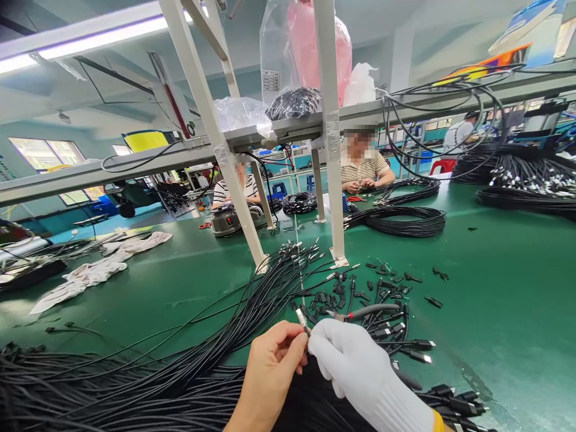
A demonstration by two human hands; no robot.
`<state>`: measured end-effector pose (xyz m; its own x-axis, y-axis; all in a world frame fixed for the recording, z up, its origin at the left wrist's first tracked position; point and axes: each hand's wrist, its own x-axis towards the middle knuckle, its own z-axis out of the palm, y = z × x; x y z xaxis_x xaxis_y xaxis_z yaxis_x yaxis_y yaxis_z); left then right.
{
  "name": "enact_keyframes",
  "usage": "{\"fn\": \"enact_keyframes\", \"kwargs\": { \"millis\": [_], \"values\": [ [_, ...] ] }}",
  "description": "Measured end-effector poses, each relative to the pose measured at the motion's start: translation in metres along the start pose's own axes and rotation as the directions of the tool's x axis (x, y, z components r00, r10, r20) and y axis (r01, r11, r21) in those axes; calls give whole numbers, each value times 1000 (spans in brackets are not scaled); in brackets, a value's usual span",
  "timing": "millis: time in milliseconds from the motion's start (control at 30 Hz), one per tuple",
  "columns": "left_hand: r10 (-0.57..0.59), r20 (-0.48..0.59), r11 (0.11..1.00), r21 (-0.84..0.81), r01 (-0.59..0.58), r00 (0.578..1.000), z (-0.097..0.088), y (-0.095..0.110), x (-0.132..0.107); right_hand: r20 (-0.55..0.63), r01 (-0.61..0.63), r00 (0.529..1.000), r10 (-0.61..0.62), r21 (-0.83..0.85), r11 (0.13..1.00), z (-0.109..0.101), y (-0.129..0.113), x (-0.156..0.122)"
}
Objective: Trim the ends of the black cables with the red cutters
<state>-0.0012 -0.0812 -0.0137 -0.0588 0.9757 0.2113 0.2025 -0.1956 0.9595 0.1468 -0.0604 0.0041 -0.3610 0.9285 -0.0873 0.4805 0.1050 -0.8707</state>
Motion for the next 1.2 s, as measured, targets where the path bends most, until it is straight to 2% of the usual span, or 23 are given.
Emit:
{"fn": "enact_keyframes", "kwargs": {
  "millis": [267, 333, 433, 500, 567, 633, 700, 833, 1067, 1133, 1200],
  "values": [
    [175, -109, 947, 290, -136, 979, 6, 3, -5, -46, -39, 998, 32, -166, 985, 8, 5, 1],
    [200, -128, 936, 316, -152, 971, 6, 4, -5, -23, -50, 999, 48, -124, 991, 8, 3, 0],
    [202, -150, 936, 320, -146, 968, 4, 6, -5, 53, -44, 998, 41, 53, 998, 6, -1, -1],
    [171, -132, 947, 295, -126, 976, 2, 8, -4, 89, -41, 996, 26, 173, 984, 5, -3, -2],
    [145, -81, 961, 247, -122, 986, 1, 8, -5, 90, -27, 996, 7, 225, 974, 4, -2, -1],
    [138, -35, 973, 189, -129, 990, 0, 8, -5, 61, -2, 998, -10, 184, 983, 3, 1, 0],
    [138, -18, 978, 159, -133, 990, -1, 7, -5, 6, 13, 1000, -14, 60, 998, 2, 4, 0],
    [129, -15, 976, 181, -124, 992, -3, 7, -4, -58, 31, 997, -40, -156, 987, 1, 7, 0],
    [132, -31, 957, 264, -119, 991, -2, 10, -4, -1, -58, 998, 59, -219, 974, 4, -1, 0],
    [124, -43, 953, 285, -107, 991, -1, 10, -4, 17, -70, 997, 74, -173, 982, 6, -1, 0],
    [134, -54, 945, 308, -111, 990, 1, 9, -4, 49, -74, 996, 77, -53, 996, 7, 0, 0]
  ]
}}
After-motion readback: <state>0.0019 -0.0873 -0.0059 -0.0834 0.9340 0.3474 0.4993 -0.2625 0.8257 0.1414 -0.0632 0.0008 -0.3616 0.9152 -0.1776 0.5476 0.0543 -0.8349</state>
